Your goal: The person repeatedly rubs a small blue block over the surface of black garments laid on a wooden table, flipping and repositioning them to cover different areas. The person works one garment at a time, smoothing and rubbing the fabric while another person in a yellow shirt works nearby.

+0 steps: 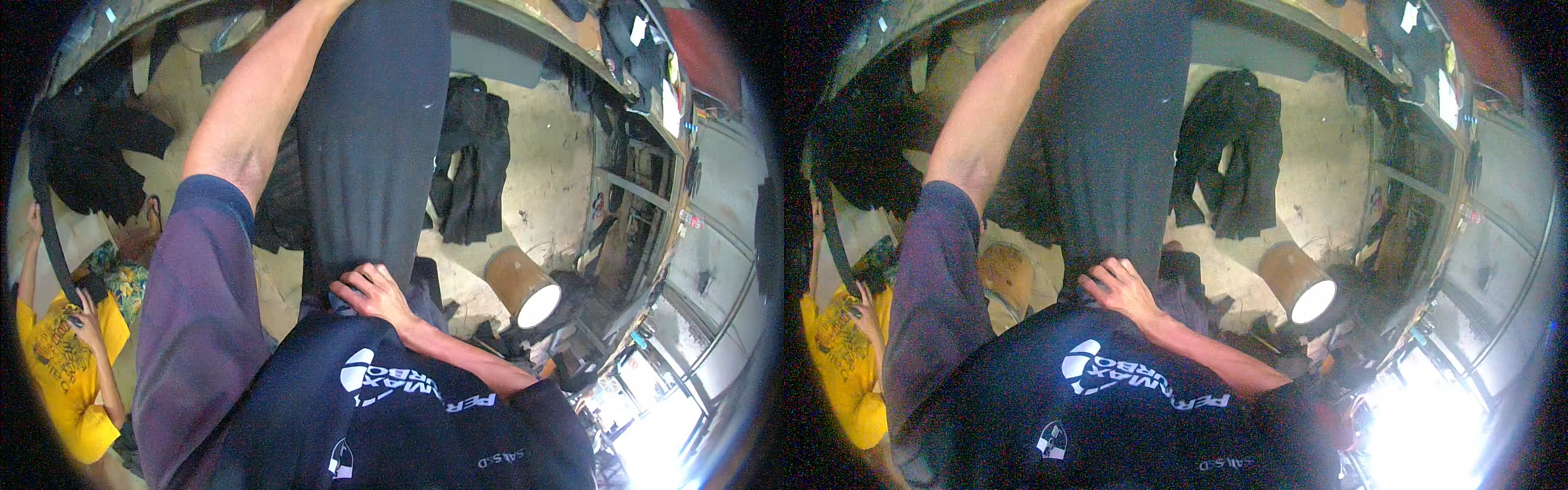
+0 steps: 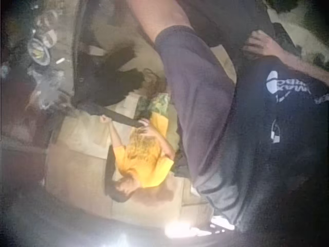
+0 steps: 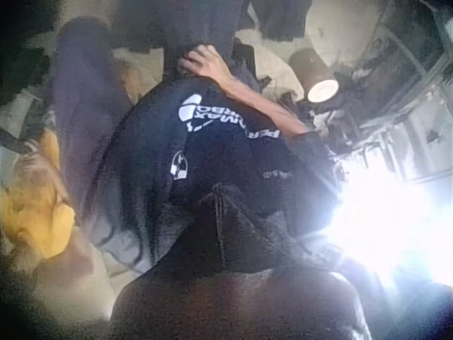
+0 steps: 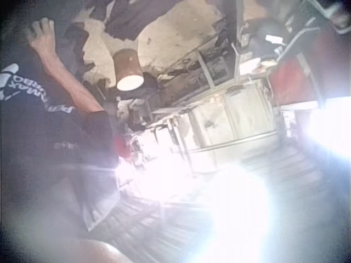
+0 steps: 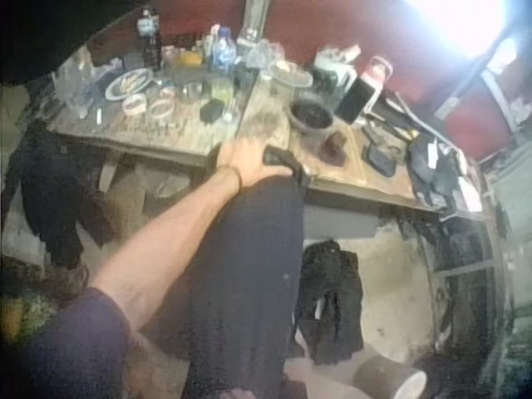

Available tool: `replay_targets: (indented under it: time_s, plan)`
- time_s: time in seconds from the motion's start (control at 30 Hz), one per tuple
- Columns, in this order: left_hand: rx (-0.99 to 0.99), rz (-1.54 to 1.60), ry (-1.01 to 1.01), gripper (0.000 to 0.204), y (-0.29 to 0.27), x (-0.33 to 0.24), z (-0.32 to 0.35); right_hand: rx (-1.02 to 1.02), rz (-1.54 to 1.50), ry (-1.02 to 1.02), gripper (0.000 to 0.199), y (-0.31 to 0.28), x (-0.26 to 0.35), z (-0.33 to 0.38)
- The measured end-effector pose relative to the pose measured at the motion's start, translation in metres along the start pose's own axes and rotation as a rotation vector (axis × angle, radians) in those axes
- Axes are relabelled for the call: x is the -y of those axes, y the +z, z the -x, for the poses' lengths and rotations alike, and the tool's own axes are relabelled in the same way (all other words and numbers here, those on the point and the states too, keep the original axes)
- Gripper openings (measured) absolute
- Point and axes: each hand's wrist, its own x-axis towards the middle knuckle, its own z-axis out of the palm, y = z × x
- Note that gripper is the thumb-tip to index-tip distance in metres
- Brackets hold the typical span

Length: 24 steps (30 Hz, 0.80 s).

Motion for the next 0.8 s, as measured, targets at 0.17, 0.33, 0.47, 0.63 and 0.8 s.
replay_targets:
  time_s: [0.17,0.33,0.47,0.63,0.8]
  plan:
    - [-0.024,-0.006,0.039,0.095,0.000,-0.003,-0.006,-0.199,0.093,0.276,0.065,-0.014,0.007,0.012]
    - [-0.355,-0.125,0.065,0.092,0.004,-0.009,0.014,-0.058,-0.146,0.236,0.049,-0.022,0.019,0.070]
    - [-0.742,0.108,0.220,0.101,0.007,0.011,0.061,-0.645,-0.285,0.826,0.049,-0.027,0.023,0.118]
    - [-0.164,0.786,-0.857,0.103,0.029,0.052,0.137,0.082,-0.740,1.014,0.048,-0.018,0.027,0.187]
    - [0.033,0.970,-0.650,0.087,0.058,0.064,0.195,0.184,-0.411,0.957,0.035,-0.001,0.031,0.254]
